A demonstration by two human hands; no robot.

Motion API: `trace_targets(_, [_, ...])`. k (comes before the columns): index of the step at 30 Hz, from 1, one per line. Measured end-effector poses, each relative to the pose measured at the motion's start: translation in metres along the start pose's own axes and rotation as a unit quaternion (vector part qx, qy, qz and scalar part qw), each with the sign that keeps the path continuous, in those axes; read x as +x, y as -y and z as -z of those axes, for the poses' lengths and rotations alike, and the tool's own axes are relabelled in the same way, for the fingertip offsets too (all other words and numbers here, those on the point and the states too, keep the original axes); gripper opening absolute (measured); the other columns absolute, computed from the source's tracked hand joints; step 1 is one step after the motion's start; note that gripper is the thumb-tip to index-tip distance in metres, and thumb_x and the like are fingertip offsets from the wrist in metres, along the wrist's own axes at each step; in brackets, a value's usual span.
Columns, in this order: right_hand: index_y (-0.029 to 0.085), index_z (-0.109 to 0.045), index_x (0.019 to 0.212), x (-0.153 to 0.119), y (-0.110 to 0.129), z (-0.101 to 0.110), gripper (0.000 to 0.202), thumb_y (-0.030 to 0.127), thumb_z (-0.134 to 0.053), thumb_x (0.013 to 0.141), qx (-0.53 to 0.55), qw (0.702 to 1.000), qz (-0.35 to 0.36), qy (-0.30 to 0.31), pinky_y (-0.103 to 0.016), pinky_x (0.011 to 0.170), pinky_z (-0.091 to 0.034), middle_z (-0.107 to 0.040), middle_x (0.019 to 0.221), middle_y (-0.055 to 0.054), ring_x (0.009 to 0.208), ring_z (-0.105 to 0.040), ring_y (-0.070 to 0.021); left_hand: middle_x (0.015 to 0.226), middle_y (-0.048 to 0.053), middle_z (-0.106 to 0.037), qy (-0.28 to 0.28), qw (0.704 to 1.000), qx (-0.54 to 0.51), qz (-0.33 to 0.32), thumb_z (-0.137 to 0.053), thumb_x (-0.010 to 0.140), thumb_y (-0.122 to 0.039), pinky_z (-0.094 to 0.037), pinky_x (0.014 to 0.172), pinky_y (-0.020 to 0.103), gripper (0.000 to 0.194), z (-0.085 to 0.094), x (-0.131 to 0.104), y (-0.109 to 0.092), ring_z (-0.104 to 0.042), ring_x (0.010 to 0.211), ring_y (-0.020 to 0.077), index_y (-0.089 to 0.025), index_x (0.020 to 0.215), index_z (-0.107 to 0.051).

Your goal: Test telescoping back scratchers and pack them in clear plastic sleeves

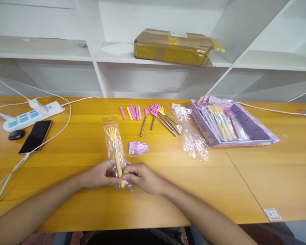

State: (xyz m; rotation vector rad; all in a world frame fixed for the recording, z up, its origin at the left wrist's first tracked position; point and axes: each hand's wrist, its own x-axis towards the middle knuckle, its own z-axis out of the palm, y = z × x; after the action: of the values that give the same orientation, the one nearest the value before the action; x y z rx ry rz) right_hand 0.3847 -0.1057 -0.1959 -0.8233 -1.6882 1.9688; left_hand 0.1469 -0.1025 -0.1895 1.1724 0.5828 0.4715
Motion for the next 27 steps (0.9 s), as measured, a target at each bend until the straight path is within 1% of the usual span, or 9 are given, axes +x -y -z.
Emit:
trace_targets(4, [0.018, -0.068, 0.098, 0.001, -0.002, 0.001, 0.038, 0.055, -0.072, 0.097, -0.028, 0.999, 0.02, -0.04, -0.024, 0.064, -0.052, -0.066, 0.086, -0.001, 0.07, -0.059, -0.0109, 0.123, 0.01, -0.073, -0.031, 0.999, 0.008, -0.02, -0.083, 0.091, -0.033, -0.056, 0.095, 0.036, 0.061, -0.005, -0.001, 0.01, -0.073, 0.108, 0.0226, -0.024, 0.145, -0.057])
trace_targets(8, [0.017, -0.065, 0.089, 0.001, -0.003, -0.001, 0.043, 0.058, -0.075, 0.093, -0.007, 0.999, -0.008, -0.033, -0.025, 0.061, -0.052, -0.066, 0.08, -0.001, 0.065, -0.06, -0.0108, 0.117, 0.01, -0.073, -0.052, 0.997, 0.057, -0.023, -0.077, 0.094, -0.043, -0.056, 0.095, 0.037, 0.046, -0.002, -0.005, 0.007, -0.071, 0.106, 0.0231, -0.019, 0.132, -0.064])
trace_targets(11, [0.017, -0.067, 0.089, -0.002, 0.0, -0.001, 0.041, 0.057, -0.075, 0.094, -0.019, 0.999, -0.026, -0.004, -0.026, 0.065, -0.055, -0.07, 0.083, -0.002, 0.068, -0.064, -0.012, 0.106, 0.008, -0.073, -0.2, 0.976, 0.082, -0.04, -0.074, 0.094, -0.052, -0.055, 0.094, 0.037, 0.042, 0.013, -0.003, 0.003, -0.068, 0.103, 0.024, -0.016, 0.114, -0.071])
trace_targets(14, [0.018, -0.072, 0.09, -0.007, 0.007, -0.001, 0.034, 0.051, -0.071, 0.098, -0.101, 0.994, -0.017, 0.032, -0.025, 0.068, -0.054, -0.075, 0.086, -0.003, 0.072, -0.068, -0.0128, 0.116, 0.008, -0.073, -0.355, 0.929, 0.034, -0.1, -0.079, 0.089, -0.052, -0.054, 0.094, 0.034, 0.045, 0.033, 0.006, 0.002, -0.066, 0.109, 0.0236, -0.019, 0.119, -0.071])
trace_targets(17, [0.019, -0.075, 0.091, -0.011, 0.015, -0.001, 0.03, 0.047, -0.07, 0.101, -0.169, 0.983, 0.002, 0.073, -0.025, 0.07, -0.054, -0.077, 0.087, -0.003, 0.076, -0.071, -0.0143, 0.122, 0.005, -0.071, -0.413, 0.897, -0.015, -0.155, -0.083, 0.085, -0.049, -0.052, 0.098, 0.03, 0.049, 0.047, 0.015, -0.001, -0.065, 0.114, 0.0195, -0.024, 0.124, -0.068])
trace_targets(20, [0.02, -0.075, 0.088, -0.013, 0.02, 0.007, 0.032, 0.05, -0.072, 0.098, -0.219, 0.969, 0.034, 0.106, -0.025, 0.067, -0.05, -0.076, 0.085, -0.002, 0.073, -0.069, -0.0137, 0.102, 0.003, -0.072, -0.423, 0.892, -0.049, -0.153, -0.086, 0.082, -0.049, -0.053, 0.09, 0.028, 0.039, 0.05, 0.017, -0.005, -0.067, 0.093, 0.0151, -0.02, 0.104, -0.072])
trace_targets(23, [0.021, -0.073, 0.09, -0.009, 0.018, 0.028, 0.033, 0.05, -0.065, 0.103, -0.326, 0.938, 0.113, -0.01, -0.029, 0.071, -0.05, -0.073, 0.084, -0.004, 0.075, -0.066, -0.0157, 0.095, 0.003, -0.072, -0.404, 0.905, -0.041, -0.126, -0.089, 0.08, -0.049, -0.055, 0.083, 0.028, 0.039, 0.044, 0.015, -0.006, -0.066, 0.083, 0.0144, -0.017, 0.095, -0.071])
trace_targets(25, [0.021, -0.073, 0.099, -0.003, 0.014, 0.045, 0.03, 0.046, -0.058, 0.107, -0.388, 0.898, 0.156, -0.138, -0.034, 0.08, -0.052, -0.073, 0.094, -0.007, 0.086, -0.068, -0.0193, 0.091, 0.001, -0.071, -0.386, 0.916, -0.022, -0.111, -0.09, 0.08, -0.046, -0.056, 0.082, 0.03, 0.044, 0.038, 0.014, -0.003, -0.066, 0.082, 0.0151, -0.019, 0.109, -0.071])
trace_targets(27, [0.022, -0.071, 0.115, 0.003, 0.01, 0.06, 0.028, 0.045, -0.058, 0.107, -0.432, 0.858, 0.175, -0.216, -0.038, 0.09, -0.053, -0.073, 0.109, -0.011, 0.1, -0.068, -0.0229, 0.087, -0.001, -0.069, -0.361, 0.926, 0.033, -0.102, -0.084, 0.087, -0.045, -0.057, 0.082, 0.03, 0.046, 0.034, 0.013, 0.0, -0.066, 0.08, 0.0152, -0.022, 0.123, -0.067])
